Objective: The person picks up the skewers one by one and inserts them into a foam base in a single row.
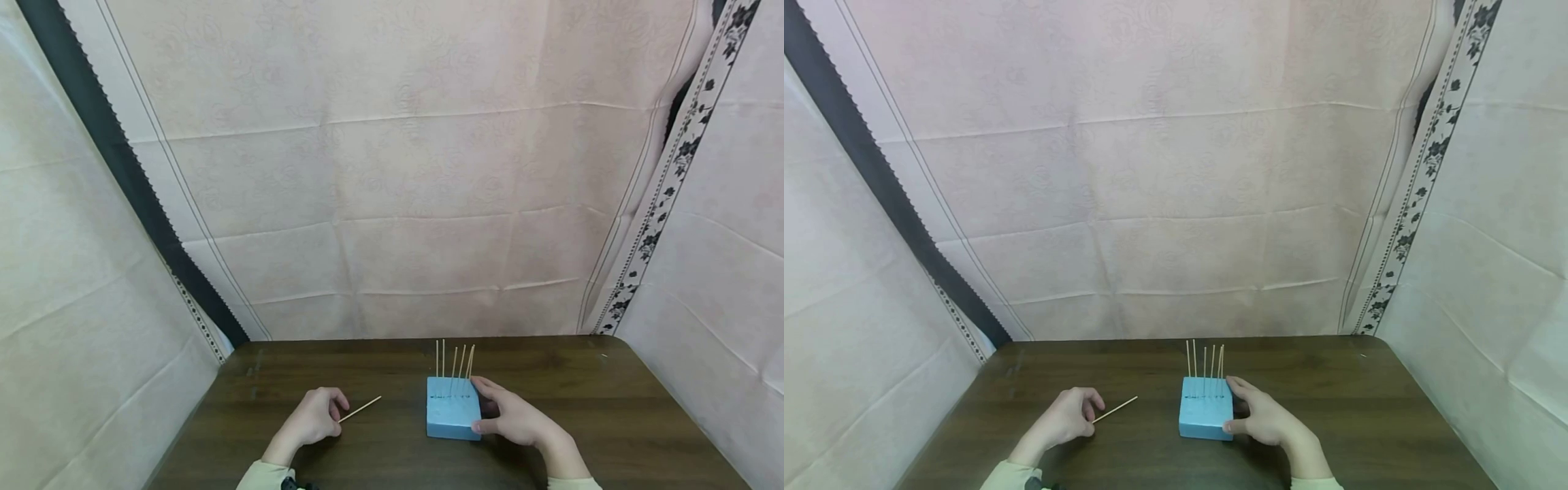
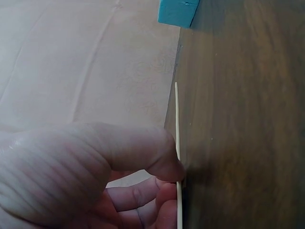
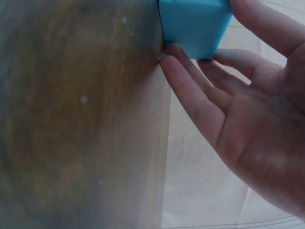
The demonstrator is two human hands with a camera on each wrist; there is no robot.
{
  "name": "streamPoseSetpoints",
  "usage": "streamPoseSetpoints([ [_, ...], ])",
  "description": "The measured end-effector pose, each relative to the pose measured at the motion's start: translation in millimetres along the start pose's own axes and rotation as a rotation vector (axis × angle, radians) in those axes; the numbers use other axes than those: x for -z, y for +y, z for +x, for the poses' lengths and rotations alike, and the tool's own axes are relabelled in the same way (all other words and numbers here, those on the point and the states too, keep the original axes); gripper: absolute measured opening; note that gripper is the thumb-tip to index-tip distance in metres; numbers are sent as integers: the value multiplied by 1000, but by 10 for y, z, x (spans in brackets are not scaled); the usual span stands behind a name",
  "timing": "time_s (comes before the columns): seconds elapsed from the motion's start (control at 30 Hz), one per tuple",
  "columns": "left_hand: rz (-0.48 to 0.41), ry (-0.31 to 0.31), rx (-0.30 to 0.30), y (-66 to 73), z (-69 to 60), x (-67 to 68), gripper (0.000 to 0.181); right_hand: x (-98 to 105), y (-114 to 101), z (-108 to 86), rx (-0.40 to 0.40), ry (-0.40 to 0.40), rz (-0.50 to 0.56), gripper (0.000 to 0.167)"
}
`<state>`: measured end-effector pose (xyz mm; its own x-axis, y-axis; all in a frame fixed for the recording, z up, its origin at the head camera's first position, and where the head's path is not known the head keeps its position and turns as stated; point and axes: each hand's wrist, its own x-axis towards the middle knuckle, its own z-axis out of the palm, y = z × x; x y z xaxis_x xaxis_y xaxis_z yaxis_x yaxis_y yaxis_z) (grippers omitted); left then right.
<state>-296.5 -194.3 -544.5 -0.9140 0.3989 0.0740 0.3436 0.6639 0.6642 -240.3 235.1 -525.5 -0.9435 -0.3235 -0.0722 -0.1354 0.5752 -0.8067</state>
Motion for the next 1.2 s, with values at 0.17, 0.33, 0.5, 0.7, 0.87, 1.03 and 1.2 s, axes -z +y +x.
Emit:
streamPoseSetpoints([
  [0.17,-18,-1,20,9,-2,29,42,5,0,1,5,-4,3,97],
  [0.33,-22,0,21,5,12,41,43,9,11,1,9,-1,1,97],
  [0.5,-34,-10,25,1,14,43,43,5,22,8,6,5,7,97],
  [0.7,-42,-22,16,28,-2,61,42,-3,28,22,-2,8,17,98],
  [0.87,-51,-33,-17,11,17,52,38,-2,28,25,5,4,15,97],
  [1.03,-74,-21,-57,-17,0,40,33,-38,39,20,3,-4,24,97],
  [1.2,-86,-3,-99,60,32,63,31,-21,32,27,15,-1,22,96],
])
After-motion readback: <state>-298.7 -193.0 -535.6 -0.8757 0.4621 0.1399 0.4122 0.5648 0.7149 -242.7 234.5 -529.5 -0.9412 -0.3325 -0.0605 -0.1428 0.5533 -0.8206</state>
